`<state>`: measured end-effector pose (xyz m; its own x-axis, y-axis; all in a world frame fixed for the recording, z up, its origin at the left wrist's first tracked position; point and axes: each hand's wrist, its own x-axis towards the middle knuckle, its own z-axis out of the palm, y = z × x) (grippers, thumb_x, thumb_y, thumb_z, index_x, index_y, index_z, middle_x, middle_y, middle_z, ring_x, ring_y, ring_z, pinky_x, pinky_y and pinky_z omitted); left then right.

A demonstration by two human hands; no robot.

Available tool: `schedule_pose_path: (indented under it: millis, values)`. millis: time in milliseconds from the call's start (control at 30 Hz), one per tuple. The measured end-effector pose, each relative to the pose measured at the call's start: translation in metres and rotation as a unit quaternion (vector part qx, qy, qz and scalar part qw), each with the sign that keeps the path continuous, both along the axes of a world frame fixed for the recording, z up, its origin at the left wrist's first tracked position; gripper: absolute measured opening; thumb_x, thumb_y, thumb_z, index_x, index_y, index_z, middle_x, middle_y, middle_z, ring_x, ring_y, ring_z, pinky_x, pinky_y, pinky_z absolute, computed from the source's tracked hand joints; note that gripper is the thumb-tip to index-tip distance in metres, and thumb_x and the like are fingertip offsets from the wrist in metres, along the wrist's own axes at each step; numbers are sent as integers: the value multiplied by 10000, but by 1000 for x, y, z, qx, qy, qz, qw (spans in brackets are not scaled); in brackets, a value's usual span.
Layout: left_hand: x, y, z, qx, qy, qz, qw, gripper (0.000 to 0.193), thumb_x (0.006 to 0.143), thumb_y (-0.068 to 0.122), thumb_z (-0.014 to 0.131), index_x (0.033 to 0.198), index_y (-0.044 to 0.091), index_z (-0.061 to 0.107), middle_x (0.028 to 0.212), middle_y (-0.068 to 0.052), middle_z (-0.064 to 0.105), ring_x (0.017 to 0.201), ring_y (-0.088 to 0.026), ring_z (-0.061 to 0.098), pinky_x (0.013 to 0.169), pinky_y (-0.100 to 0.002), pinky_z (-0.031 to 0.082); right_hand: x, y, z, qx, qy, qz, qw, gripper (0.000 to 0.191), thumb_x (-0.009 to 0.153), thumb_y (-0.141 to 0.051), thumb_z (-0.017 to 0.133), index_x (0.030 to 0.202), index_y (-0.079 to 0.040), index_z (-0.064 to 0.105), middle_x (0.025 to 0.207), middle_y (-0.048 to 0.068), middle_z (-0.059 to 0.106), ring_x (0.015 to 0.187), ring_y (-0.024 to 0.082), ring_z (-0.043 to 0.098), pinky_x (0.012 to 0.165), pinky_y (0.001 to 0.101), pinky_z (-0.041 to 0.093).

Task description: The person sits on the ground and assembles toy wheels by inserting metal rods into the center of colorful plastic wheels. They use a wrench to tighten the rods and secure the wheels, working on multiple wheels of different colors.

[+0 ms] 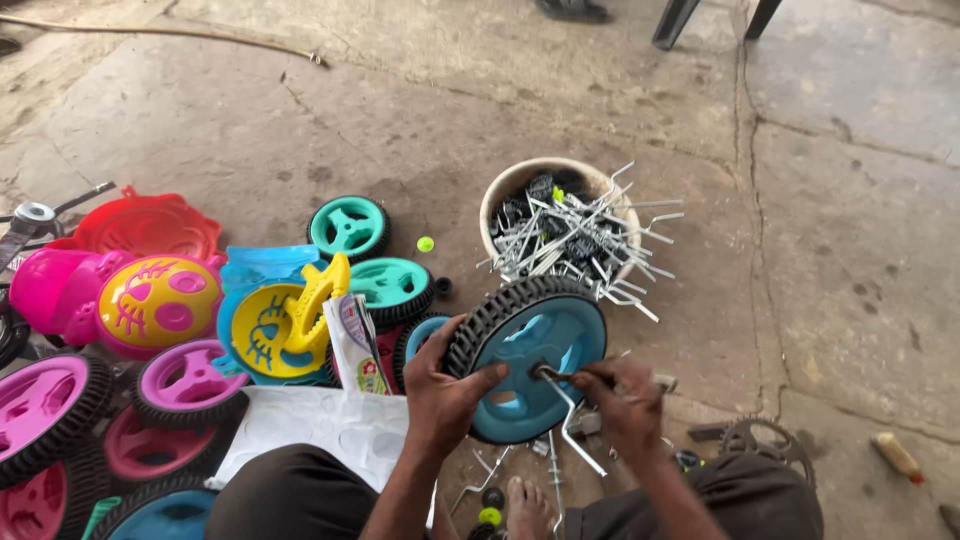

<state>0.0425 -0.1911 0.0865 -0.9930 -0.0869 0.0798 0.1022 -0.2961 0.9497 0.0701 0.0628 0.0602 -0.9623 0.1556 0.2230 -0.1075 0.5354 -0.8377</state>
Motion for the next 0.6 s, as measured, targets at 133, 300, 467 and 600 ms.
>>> schedule_pose_path:
  millis: [133,300,467,600]
  values:
    - [-5,1,-4,-10,23,25,999,631,693,65,897,1265,-38,651,1080,-73,749,955,-123,711,867,-272,577,5,-15,-46,-162,-34,-100,981,150,829,-78,811,950,8,786,826,35,732,717,93,642,624,241,510]
    - [-3,3,-10,-20,9,63,998,615,696,37,872,1265,-36,648,1059,-81,755,917,-128,722,843,-280,590,10,-44,-81,-394,-14,-153,906,157,859,-83,767,961,35,758,848,60,753,714,109,676,659,231,541]
    - [-4,4,-4,10,20,79,997,586,734,11,852,1274,-33,629,1079,-77,746,938,-130,720,858,-277,592,10,-59,-88,-304,-30,-193,933,172,940,-106,772,993,57,766,818,29,687,701,66,562,599,221,421]
    - [-7,-4,6,37,6,44,998,592,710,19,851,1259,-20,632,1035,-67,771,897,-128,742,810,-287,621,11,-43,-60,-288,-8,-85,954,149,905,-135,759,942,9,770,779,22,693,681,84,599,596,252,467]
